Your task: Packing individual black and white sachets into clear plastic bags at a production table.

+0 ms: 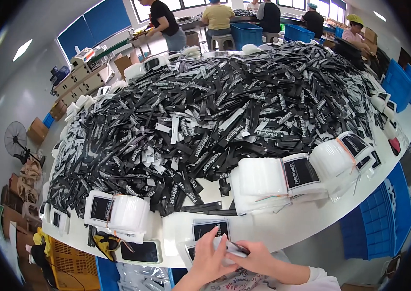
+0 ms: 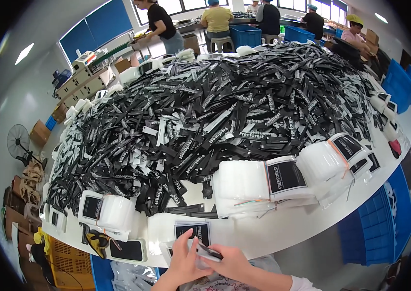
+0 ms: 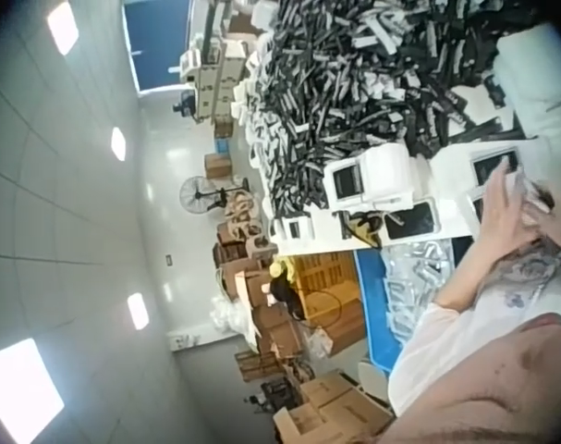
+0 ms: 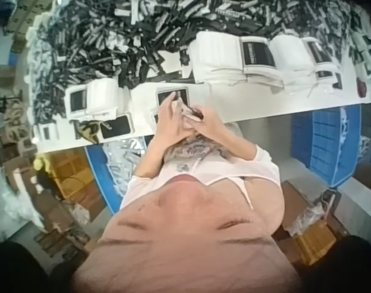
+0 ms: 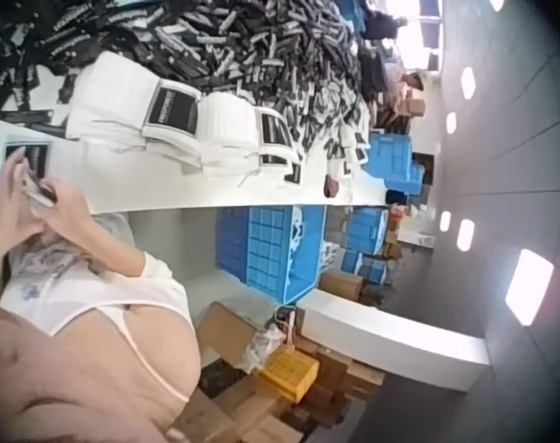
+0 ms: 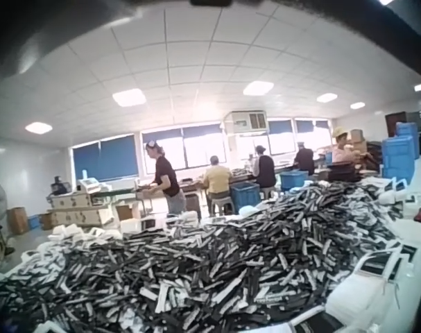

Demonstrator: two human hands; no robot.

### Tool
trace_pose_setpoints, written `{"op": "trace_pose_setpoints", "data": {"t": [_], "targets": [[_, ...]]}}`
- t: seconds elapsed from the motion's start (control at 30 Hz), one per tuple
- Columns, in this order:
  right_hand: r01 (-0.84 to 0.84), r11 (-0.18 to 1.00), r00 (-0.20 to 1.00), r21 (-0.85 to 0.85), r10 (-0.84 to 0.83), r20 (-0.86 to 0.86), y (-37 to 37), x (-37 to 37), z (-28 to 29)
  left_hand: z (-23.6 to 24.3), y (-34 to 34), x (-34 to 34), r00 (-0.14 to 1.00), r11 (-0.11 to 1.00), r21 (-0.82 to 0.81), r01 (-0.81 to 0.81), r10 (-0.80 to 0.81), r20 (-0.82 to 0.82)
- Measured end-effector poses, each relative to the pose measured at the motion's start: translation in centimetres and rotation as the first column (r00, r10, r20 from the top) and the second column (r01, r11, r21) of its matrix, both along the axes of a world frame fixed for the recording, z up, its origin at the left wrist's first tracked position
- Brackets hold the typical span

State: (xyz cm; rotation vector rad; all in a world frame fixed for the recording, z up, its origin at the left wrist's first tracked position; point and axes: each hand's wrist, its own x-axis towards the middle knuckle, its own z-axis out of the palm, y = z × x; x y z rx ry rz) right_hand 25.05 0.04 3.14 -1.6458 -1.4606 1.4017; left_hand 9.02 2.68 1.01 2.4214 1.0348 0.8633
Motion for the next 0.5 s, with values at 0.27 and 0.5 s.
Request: {"op": "trace_pose_setpoints", "data": {"t": [0.27, 0.5], "targets": [[0.058, 0.979, 0.991, 0.196, -0.033, -0.133, -0.4, -2.0, -1.9, 0.0, 0.3, -1.1, 0.992, 0.993, 0.087, -0.082, 0.089, -0.085], [-0.158, 0.971, 0.979, 0.18, 0.177, -0.097, 0.5, -2.2, -0.4, -0.6, -1.4, -4.9, 0.973, 0.858, -0.472, 0.202, -0.121, 0.196]]}}
